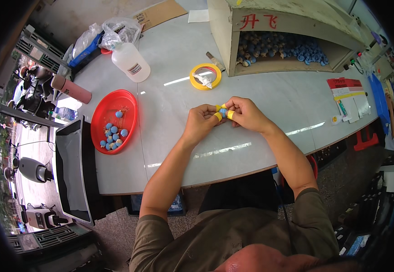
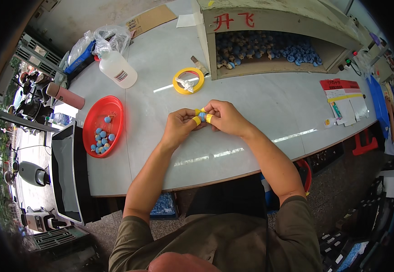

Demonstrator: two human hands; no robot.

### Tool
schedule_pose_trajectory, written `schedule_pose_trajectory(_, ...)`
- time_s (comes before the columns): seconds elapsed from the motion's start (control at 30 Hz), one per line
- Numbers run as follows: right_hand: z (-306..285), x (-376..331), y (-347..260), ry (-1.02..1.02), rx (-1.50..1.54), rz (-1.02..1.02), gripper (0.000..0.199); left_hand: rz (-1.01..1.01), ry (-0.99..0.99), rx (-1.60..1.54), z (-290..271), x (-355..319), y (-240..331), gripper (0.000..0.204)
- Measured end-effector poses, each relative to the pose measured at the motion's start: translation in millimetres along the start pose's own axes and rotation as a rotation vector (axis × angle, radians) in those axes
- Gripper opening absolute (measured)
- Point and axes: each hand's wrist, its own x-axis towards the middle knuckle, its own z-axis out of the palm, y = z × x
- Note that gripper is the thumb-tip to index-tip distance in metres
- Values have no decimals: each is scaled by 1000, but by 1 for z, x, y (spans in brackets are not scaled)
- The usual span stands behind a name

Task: The person repeatedly picks small blue balls from a red bowl, applies glue from a white bottle, and attaches yellow foam pieces to the balls. They then place the assembled items into a wooden box. The process is repeated multiple times throughout the video.

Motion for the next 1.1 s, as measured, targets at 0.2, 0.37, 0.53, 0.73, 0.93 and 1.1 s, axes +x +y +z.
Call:
schedule_pose_trajectory(0.2,2,0,8,5,-37,-49,12,27,31,103,5,-3,-1,21)
schedule_pose_trajectory(0.37,5,-1,7,17,-72,-66,13,65,67,89,5,-2,-9,21)
schedule_pose_trajectory(0.53,5,-1,7,25,-69,-89,14,80,72,104,5,-2,-9,22)
schedule_pose_trajectory(0.73,5,-1,-5,51,41,-9,14,-14,98,-8,7,-2,5,28)
schedule_pose_trajectory(0.93,4,1,-2,71,63,-26,16,-79,53,-34,0,-1,12,33)
schedule_pose_trajectory(1.1,7,6,4,90,56,-40,15,-98,55,-67,-3,0,7,37)
